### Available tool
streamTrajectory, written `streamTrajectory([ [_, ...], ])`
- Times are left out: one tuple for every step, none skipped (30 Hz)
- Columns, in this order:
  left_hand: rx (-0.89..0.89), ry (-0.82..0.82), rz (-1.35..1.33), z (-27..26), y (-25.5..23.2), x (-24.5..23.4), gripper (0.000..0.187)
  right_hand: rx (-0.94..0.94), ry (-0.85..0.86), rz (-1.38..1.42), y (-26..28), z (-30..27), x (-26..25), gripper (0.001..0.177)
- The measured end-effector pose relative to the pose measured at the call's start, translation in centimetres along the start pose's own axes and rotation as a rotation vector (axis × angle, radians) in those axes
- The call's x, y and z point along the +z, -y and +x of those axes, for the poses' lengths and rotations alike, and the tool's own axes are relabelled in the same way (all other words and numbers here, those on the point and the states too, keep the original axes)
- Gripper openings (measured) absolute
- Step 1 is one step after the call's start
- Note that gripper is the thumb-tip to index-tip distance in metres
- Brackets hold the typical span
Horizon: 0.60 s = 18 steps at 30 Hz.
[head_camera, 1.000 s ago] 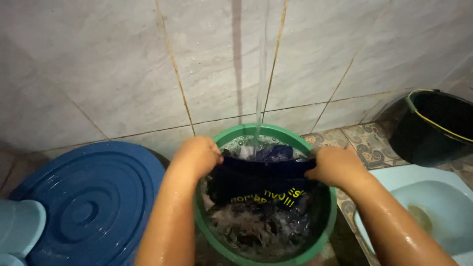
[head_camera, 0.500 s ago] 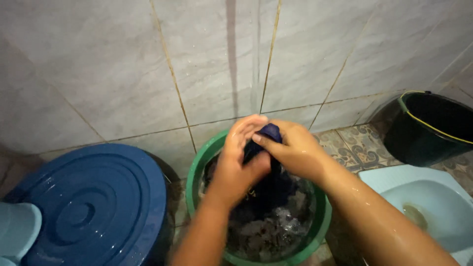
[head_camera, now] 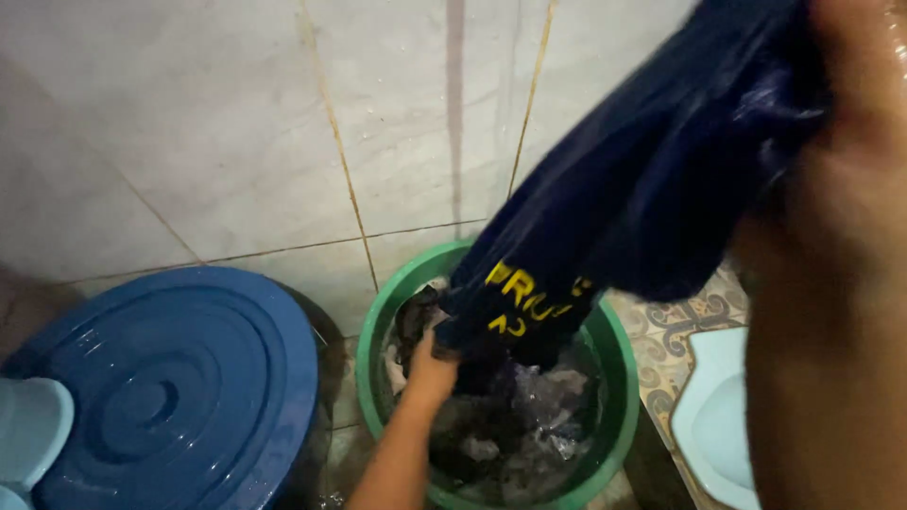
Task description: Hand-washing clothes in a bucket of water inside a bathroom.
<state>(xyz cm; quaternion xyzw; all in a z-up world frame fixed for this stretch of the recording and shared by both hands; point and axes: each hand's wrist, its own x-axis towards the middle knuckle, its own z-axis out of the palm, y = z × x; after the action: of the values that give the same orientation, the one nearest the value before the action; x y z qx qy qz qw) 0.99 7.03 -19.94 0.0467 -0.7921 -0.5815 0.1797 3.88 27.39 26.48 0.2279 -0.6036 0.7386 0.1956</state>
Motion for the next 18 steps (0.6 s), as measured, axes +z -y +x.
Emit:
streamTrajectory([
  [0.003, -0.004, 0.000, 0.5, -0.1, -0.8, 0.062, -0.003, 0.003, 0.002, -0.8, 0.7, -1.2, 0.020],
  [-0.004, -0.016, -0.168, 1.0, -0.2, -1.6, 0.052, -0.001, -0.002, 0.058, -1.7, 1.3, -2.4, 0.022],
  [-0.014, -0.025, -0.334, 1.4, -0.2, -2.5, 0.045, 0.006, -0.009, 0.115, -2.7, 2.0, -3.6, 0.024],
  [-0.015, -0.027, -0.333, 2.0, -2.8, -3.6, 0.045, 0.007, -0.008, 0.116, -3.9, 2.1, -4.4, 0.024],
  [-0.087, -0.026, -0.428, 2.5, -5.4, -4.7, 0.044, 0.086, -0.027, 0.105, -5.2, 2.1, -5.1, 0.024],
  [-0.158, -0.026, -0.524, 2.9, -8.1, -5.8, 0.044, 0.165, -0.044, 0.094, -6.4, 2.1, -5.8, 0.024],
  [-0.163, -0.026, -0.521, 3.0, -9.5, -6.0, 0.044, 0.170, -0.045, 0.095, -9.6, 2.0, -7.4, 0.024],
  [-0.280, -0.011, -0.590, 2.9, -11.0, -6.2, 0.043, 0.261, -0.073, -0.121, -12.7, 1.8, -9.0, 0.028],
  [-0.394, 0.007, -0.656, 3.2, -12.5, -6.4, 0.044, 0.350, -0.098, -0.334, -15.8, 1.7, -10.6, 0.036],
  [-0.395, 0.008, -0.653, 3.1, -10.3, -5.5, 0.044, 0.352, -0.101, -0.332, -17.5, 0.4, -10.7, 0.036],
  [-0.331, -0.020, -0.228, 3.4, -8.1, -4.6, 0.047, 0.419, -0.041, -0.478, -19.3, -0.7, -10.7, 0.037],
  [-0.256, -0.049, 0.195, 3.7, -5.9, -3.7, 0.051, 0.485, 0.020, -0.623, -21.1, -1.8, -10.8, 0.039],
  [-0.255, -0.045, 0.196, 3.2, -3.1, -2.4, 0.051, 0.486, 0.017, -0.623, -23.5, -3.1, -11.3, 0.039],
  [-0.350, -0.030, 0.157, 2.7, -0.3, -1.2, 0.055, 0.509, 0.156, -0.826, -26.0, -4.4, -11.9, 0.036],
  [-0.446, -0.011, 0.115, 2.1, 2.6, 0.2, 0.062, 0.530, 0.298, -1.030, -28.5, -5.8, -12.5, 0.041],
  [-0.446, -0.006, 0.115, 1.7, 2.5, 0.3, 0.062, 0.533, 0.294, -1.033, -28.0, -6.9, -11.3, 0.041],
  [-0.512, -0.047, 0.192, 1.2, 2.3, 0.3, 0.059, 0.524, 0.425, -1.235, -27.4, -8.0, -10.1, 0.058],
  [-0.577, -0.089, 0.270, 0.6, 2.1, 0.4, 0.057, 0.511, 0.558, -1.434, -26.8, -9.2, -8.9, 0.083],
])
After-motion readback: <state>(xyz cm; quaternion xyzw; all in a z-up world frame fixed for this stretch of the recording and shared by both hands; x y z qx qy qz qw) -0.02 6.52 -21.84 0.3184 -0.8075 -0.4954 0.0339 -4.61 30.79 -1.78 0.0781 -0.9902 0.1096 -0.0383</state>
